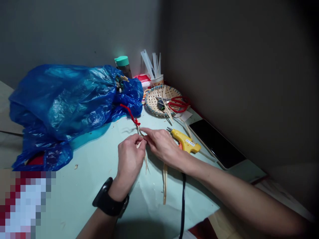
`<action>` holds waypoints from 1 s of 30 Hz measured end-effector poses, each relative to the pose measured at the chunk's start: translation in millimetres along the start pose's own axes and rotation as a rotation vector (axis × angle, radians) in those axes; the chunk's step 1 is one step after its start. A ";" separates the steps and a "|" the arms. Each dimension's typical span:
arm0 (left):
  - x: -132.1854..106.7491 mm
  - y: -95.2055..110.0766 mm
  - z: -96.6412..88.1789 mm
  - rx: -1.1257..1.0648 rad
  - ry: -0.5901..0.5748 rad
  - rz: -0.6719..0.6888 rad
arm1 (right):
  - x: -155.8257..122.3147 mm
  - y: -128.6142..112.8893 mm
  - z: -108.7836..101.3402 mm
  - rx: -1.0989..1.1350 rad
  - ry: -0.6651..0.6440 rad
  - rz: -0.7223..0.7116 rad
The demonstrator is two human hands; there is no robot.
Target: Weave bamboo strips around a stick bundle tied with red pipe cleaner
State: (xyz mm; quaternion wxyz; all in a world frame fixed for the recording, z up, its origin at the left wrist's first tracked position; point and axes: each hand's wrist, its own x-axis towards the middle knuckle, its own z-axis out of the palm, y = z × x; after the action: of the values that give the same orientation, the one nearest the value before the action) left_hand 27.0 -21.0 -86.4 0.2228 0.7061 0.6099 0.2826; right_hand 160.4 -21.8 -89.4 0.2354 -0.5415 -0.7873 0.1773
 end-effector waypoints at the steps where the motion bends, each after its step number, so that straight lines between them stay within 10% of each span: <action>1: -0.5 0.2 0.6 0.004 0.002 0.011 | -0.1 0.8 -0.8 0.039 0.008 0.010; 12: 2.1 0.9 -20.7 -0.090 -0.201 -0.087 | 5.8 9.0 -2.8 0.362 -0.035 0.091; 17: 2.4 2.0 -22.8 -0.100 -0.044 -0.101 | 1.5 0.5 -3.4 0.262 0.021 0.024; 30: -43.6 8.3 18.0 0.708 0.054 0.398 | 8.9 20.6 -1.4 0.678 -0.141 0.082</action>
State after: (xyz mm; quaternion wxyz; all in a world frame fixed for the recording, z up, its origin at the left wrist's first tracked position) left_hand 41.0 -64.9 -99.9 -0.1091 0.8358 0.5265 0.1111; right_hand 174.4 -6.2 -97.6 0.3397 -0.4500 -0.6755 0.4752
